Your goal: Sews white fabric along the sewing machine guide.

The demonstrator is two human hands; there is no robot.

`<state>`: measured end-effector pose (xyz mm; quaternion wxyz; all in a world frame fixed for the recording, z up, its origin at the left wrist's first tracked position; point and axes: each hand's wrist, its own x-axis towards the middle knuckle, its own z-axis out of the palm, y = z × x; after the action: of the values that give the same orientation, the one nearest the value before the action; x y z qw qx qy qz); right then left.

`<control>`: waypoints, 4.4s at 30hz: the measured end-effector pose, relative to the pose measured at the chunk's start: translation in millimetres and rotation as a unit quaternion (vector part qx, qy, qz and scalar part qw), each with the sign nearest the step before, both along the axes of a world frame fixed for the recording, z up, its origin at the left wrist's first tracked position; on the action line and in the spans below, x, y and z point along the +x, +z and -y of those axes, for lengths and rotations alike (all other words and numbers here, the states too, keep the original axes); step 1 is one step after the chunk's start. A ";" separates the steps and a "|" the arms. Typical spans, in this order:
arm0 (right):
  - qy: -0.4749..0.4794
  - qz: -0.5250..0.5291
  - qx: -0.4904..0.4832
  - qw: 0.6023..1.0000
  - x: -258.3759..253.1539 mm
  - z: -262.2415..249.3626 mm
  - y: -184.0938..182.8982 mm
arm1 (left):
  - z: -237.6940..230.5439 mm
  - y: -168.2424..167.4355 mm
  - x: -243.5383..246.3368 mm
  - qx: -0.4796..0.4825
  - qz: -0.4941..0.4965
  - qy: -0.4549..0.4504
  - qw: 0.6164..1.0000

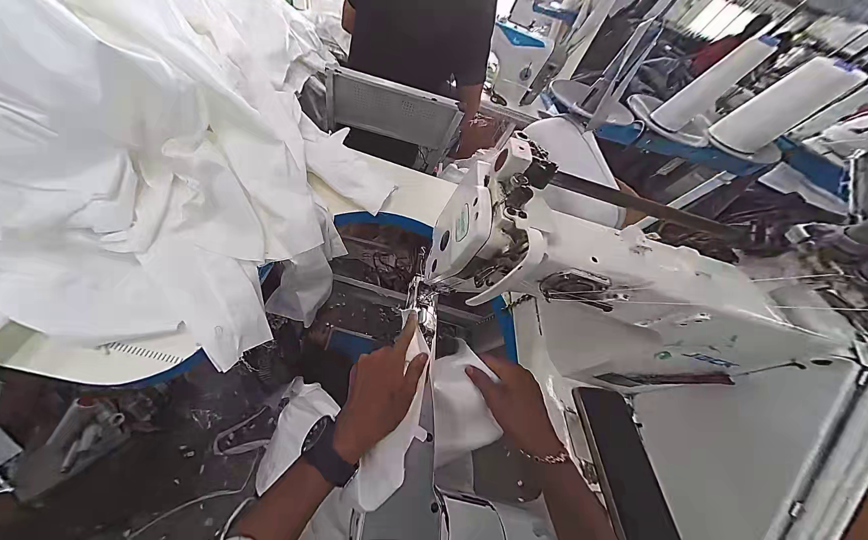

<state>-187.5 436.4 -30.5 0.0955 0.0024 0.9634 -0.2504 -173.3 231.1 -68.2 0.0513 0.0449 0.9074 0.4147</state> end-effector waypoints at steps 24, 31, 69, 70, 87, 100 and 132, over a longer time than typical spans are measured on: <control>0.045 -0.258 0.074 0.962 25.9 33.8 -7.1 | 3.8 9.0 -11.3 -0.059 0.056 -0.056 0.995; 0.205 -0.306 -0.074 0.927 5.5 23.1 -30.1 | 7.5 -0.7 3.4 -0.002 -0.042 -0.051 0.998; 0.051 -0.285 -0.083 0.954 13.0 83.5 -23.4 | -8.7 -25.6 -27.2 0.153 -0.241 0.026 0.958; 0.045 -0.274 -0.060 0.959 25.7 77.6 -13.8 | -4.7 -19.2 -18.5 0.155 -0.213 0.032 0.964; 0.302 0.013 0.059 0.951 115.8 65.0 48.3 | 17.4 -38.9 76.4 0.176 -0.258 -0.014 0.950; 0.208 0.137 0.234 0.940 86.9 86.7 75.6 | 3.8 -38.0 52.3 0.182 -0.270 0.033 0.945; 0.287 0.151 0.181 0.928 83.0 57.7 64.1 | 25.3 -32.3 65.4 0.149 -0.271 -0.020 0.951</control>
<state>-104.5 378.7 33.6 0.3058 -0.2194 0.9260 -0.0305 -108.0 205.7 -100.5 -0.1953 0.1810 0.8141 0.5161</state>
